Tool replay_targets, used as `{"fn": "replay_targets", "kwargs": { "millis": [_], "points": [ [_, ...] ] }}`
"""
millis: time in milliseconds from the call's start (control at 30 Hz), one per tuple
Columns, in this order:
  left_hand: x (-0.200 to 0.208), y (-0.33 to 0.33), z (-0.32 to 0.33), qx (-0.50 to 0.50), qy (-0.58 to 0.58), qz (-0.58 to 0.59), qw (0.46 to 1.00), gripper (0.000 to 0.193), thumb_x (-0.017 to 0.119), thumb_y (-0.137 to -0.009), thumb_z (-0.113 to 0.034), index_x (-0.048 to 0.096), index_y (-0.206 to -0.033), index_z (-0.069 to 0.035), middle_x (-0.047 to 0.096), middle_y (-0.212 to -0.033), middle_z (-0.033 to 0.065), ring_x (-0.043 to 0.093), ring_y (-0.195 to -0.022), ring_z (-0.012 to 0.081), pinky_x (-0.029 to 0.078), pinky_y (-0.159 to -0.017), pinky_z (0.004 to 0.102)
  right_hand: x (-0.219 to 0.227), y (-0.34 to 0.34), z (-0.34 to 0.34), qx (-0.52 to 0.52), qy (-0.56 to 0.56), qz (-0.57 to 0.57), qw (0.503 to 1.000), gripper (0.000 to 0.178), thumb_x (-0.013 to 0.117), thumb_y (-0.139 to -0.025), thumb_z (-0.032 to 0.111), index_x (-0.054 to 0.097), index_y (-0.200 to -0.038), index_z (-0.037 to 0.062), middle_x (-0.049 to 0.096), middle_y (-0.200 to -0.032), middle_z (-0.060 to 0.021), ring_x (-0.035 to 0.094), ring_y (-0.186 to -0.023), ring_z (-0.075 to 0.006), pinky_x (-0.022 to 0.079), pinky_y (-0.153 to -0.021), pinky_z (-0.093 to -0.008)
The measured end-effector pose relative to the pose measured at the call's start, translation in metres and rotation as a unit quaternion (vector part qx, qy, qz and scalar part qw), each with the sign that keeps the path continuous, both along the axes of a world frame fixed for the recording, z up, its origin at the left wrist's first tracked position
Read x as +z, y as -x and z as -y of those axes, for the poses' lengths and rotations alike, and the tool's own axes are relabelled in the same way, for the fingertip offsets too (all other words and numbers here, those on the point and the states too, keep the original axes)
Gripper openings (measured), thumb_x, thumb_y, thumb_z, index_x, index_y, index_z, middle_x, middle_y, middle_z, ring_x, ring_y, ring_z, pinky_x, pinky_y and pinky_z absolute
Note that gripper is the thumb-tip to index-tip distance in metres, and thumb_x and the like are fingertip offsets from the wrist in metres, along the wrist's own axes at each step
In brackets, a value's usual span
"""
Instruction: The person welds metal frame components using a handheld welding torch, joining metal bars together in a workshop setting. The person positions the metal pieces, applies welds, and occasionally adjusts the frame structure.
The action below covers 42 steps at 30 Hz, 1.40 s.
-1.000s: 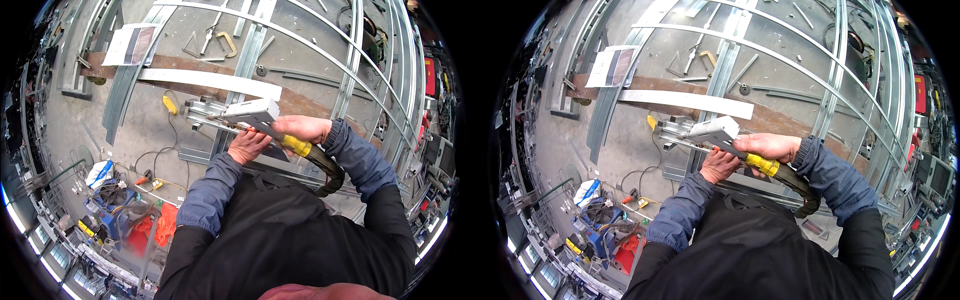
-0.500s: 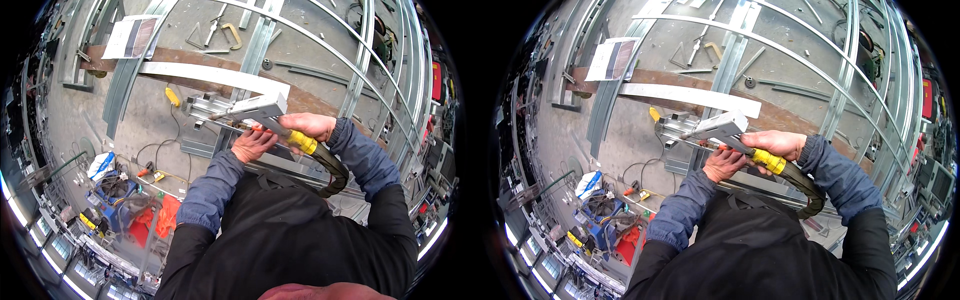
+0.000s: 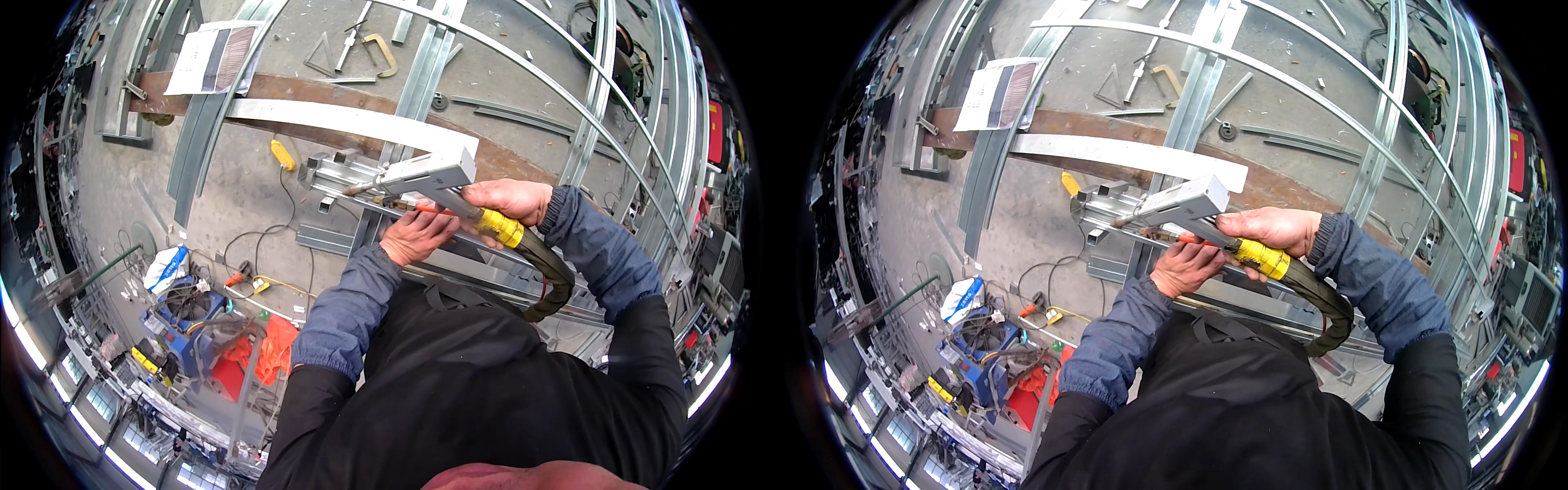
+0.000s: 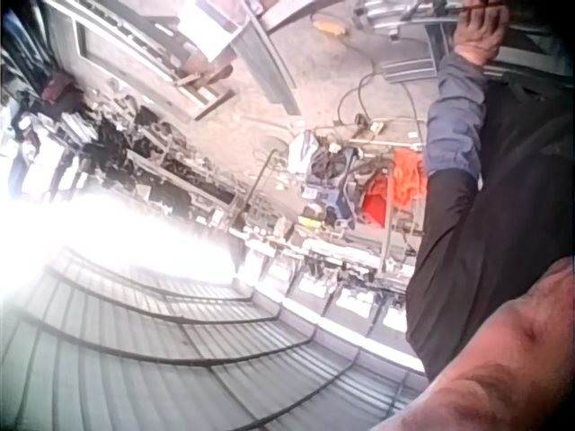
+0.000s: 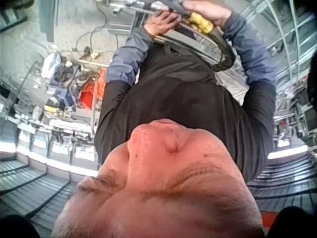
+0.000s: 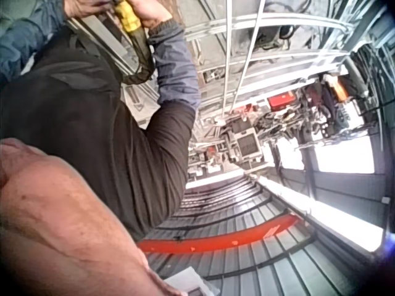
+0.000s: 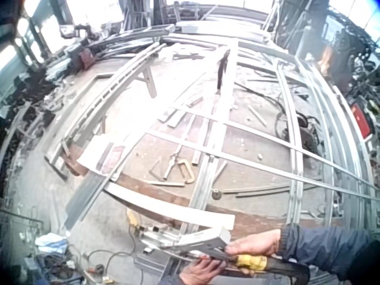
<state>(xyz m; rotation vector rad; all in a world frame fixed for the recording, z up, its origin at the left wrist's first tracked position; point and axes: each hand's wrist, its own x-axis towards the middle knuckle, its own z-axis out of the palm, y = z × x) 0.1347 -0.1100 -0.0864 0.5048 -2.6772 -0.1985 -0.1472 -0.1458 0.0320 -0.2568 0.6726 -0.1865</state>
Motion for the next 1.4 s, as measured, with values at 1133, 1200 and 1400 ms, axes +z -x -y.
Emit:
{"fn": "replay_targets", "kwargs": {
  "millis": [1133,1200,1400],
  "points": [
    [-0.002,-0.002,-0.004,0.008,-0.001,0.022,1.000,0.046,0.072,-0.093,-0.037,0.069,-0.137,-0.025,0.068,-0.139,-0.0042,0.063,-0.126,0.0193,0.047,-0.102,0.0374,0.006,0.008,-0.002,0.027,-0.004,-0.032,0.999,0.049,0.052,-0.114,0.059,0.060,-0.137,0.0162,0.067,-0.101,-0.0059,0.074,-0.074,-0.0189,0.063,-0.061,-0.0338],
    [-0.002,-0.002,-0.004,0.005,-0.002,0.027,1.000,0.047,0.071,-0.094,-0.037,0.068,-0.139,-0.025,0.068,-0.141,-0.0033,0.063,-0.127,0.0199,0.047,-0.104,0.0379,0.008,0.009,-0.002,0.014,-0.015,-0.033,0.999,0.052,0.057,-0.111,0.059,0.062,-0.127,0.0103,0.069,-0.100,-0.0081,0.075,-0.074,-0.0204,0.063,-0.063,-0.0343],
    [0.000,-0.001,-0.001,0.003,0.009,0.030,1.000,0.054,0.070,-0.095,-0.037,0.065,-0.147,-0.026,0.065,-0.146,-0.0012,0.062,-0.133,0.0215,0.045,-0.113,0.0416,0.009,0.011,-0.004,0.010,-0.029,-0.046,0.998,0.054,0.061,-0.109,0.060,0.063,-0.120,0.0072,0.070,-0.100,-0.0092,0.075,-0.074,-0.0210,0.064,-0.064,-0.0345]
  ]
}}
